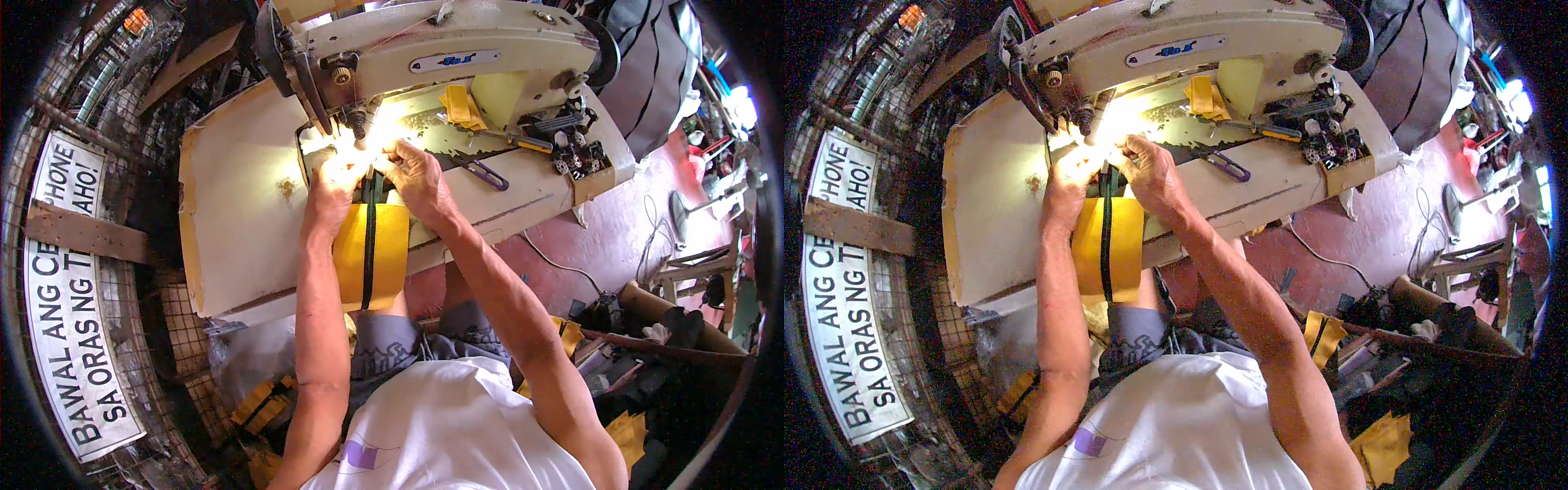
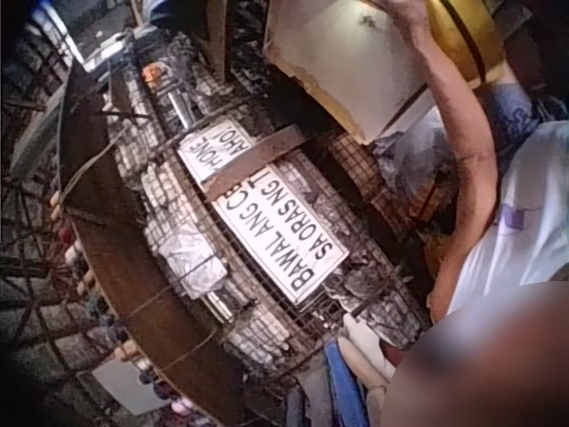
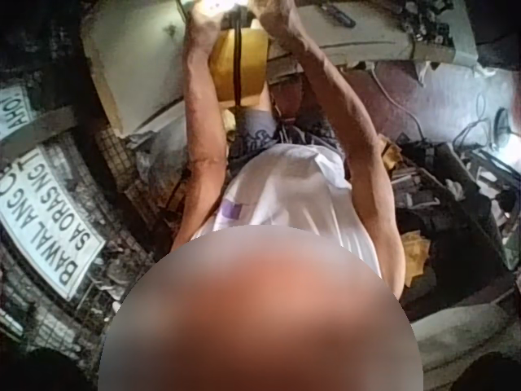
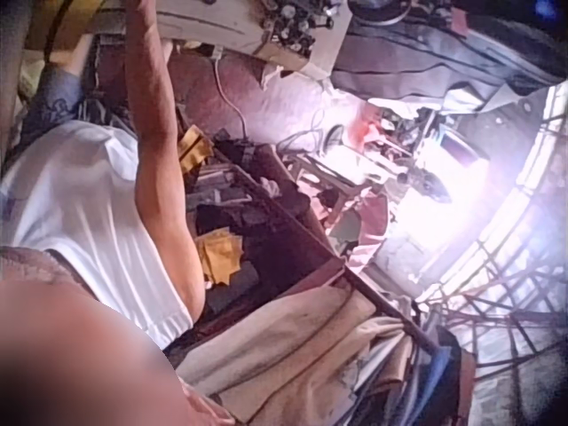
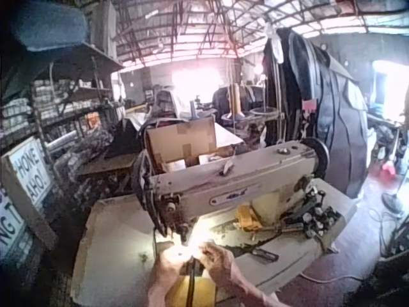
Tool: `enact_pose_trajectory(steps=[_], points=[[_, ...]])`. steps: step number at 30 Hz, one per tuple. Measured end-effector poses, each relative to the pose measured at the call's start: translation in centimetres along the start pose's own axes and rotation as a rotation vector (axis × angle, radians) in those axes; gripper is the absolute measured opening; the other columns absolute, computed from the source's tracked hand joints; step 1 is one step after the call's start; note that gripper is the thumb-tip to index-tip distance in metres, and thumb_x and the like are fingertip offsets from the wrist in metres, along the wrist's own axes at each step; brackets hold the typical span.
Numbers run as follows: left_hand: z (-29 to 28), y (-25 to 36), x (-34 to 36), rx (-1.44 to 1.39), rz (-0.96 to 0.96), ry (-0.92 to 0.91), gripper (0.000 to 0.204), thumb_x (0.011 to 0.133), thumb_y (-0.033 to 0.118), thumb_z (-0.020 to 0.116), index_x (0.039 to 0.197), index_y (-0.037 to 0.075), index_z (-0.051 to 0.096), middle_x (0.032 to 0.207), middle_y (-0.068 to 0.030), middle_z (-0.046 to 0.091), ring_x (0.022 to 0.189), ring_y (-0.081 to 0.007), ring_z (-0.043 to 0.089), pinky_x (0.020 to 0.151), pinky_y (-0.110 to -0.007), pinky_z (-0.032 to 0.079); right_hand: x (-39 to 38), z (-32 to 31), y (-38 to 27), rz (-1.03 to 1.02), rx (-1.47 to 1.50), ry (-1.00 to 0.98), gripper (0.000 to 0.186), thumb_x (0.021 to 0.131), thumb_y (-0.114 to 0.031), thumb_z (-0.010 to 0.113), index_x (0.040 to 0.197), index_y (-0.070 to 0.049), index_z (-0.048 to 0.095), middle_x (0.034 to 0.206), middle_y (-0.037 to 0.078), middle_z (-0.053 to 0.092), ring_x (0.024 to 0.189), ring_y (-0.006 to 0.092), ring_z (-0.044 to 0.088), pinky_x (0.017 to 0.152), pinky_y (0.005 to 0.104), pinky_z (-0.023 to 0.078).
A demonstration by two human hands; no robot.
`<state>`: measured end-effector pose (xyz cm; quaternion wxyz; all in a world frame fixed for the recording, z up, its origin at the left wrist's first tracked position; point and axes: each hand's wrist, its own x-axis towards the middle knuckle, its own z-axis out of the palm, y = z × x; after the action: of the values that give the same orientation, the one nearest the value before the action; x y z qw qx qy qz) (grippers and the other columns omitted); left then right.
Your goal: Attaching a zipper to a yellow fabric pouch using an industrial sewing machine.
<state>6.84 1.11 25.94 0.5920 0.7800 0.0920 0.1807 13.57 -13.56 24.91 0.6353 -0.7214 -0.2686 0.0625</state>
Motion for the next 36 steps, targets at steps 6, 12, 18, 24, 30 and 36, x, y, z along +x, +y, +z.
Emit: enact_pose_trajectory(steps=[6, 12, 18, 24, 30, 36], points=[[-0.3, 0.8, -0.1, -0.057, -0.114, -0.034, 0.018, 0.093, 0.018, 0.06, 0.099, 0.005, 0.071, 0.082, 0.0039, 0.06, 0.072, -0.0061, 0.051, 0.067, -0.023, 0.041, -0.2, -0.1, -0.6, -0.062, -0.008, 0.007, 0.011, 0.09, -0.003, 0.064, 0.099, 0.002, 0.065, 0.086, 0.003, 0.062, 0.079, 0.0089, 0.055, 0.073, 0.025, 0.047], [-0.1, 0.7, -0.1, -0.113, -0.147, -0.008, 0.017, 0.093, 0.017, 0.061, 0.101, 0.005, 0.071, 0.081, 0.0042, 0.061, 0.071, -0.0053, 0.051, 0.066, -0.022, 0.042, -0.2, 0.1, -0.2, -0.091, 0.086, 0.053, 0.015, 0.086, -0.005, 0.066, 0.099, 0.0, 0.067, 0.085, 0.014, 0.065, 0.079, 0.0217, 0.062, 0.073, 0.0325, 0.048], [0.0, 0.5, -0.1, -0.145, -0.123, -0.013, 0.016, 0.091, 0.016, 0.063, 0.099, 0.005, 0.072, 0.081, 0.0035, 0.062, 0.069, -0.0063, 0.053, 0.065, -0.022, 0.042, -0.2, 0.1, 0.3, -0.139, 0.029, 0.088, 0.016, 0.085, -0.005, 0.066, 0.1, 0.0, 0.07, 0.085, 0.014, 0.065, 0.077, 0.0216, 0.063, 0.071, 0.0308, 0.049], [0.0, 0.5, 0.0, -0.097, -0.098, -0.016, 0.02, 0.09, 0.017, 0.063, 0.102, 0.004, 0.072, 0.079, 0.0019, 0.062, 0.067, -0.0074, 0.052, 0.062, -0.024, 0.041, -0.2, 0.3, 0.6, -0.133, -0.008, 0.108, 0.015, 0.084, -0.004, 0.067, 0.098, -0.001, 0.07, 0.081, 0.013, 0.063, 0.074, 0.0223, 0.062, 0.068, 0.0316, 0.048], [0.1, 0.4, 0.0, -0.003, -0.085, -0.003, 0.023, 0.092, 0.019, 0.062, 0.106, 0.004, 0.073, 0.079, 0.0007, 0.062, 0.067, -0.0085, 0.053, 0.062, -0.025, 0.042, -0.4, 0.1, 0.0, -0.084, -0.066, 0.084, 0.016, 0.085, 0.0, 0.067, 0.101, 0.0, 0.07, 0.088, 0.007, 0.066, 0.08, 0.014, 0.06, 0.075, 0.026, 0.047], [0.3, 0.2, 0.1, 0.045, -0.055, -0.017, 0.021, 0.092, 0.02, 0.062, 0.104, 0.005, 0.072, 0.08, 0.0008, 0.063, 0.068, -0.009, 0.055, 0.063, -0.025, 0.044, -0.5, 0.4, 0.2, -0.168, -0.171, 0.113, 0.017, 0.085, 0.0, 0.067, 0.101, 0.0, 0.069, 0.089, 0.008, 0.063, 0.08, 0.0171, 0.06, 0.073, 0.0278, 0.048]])
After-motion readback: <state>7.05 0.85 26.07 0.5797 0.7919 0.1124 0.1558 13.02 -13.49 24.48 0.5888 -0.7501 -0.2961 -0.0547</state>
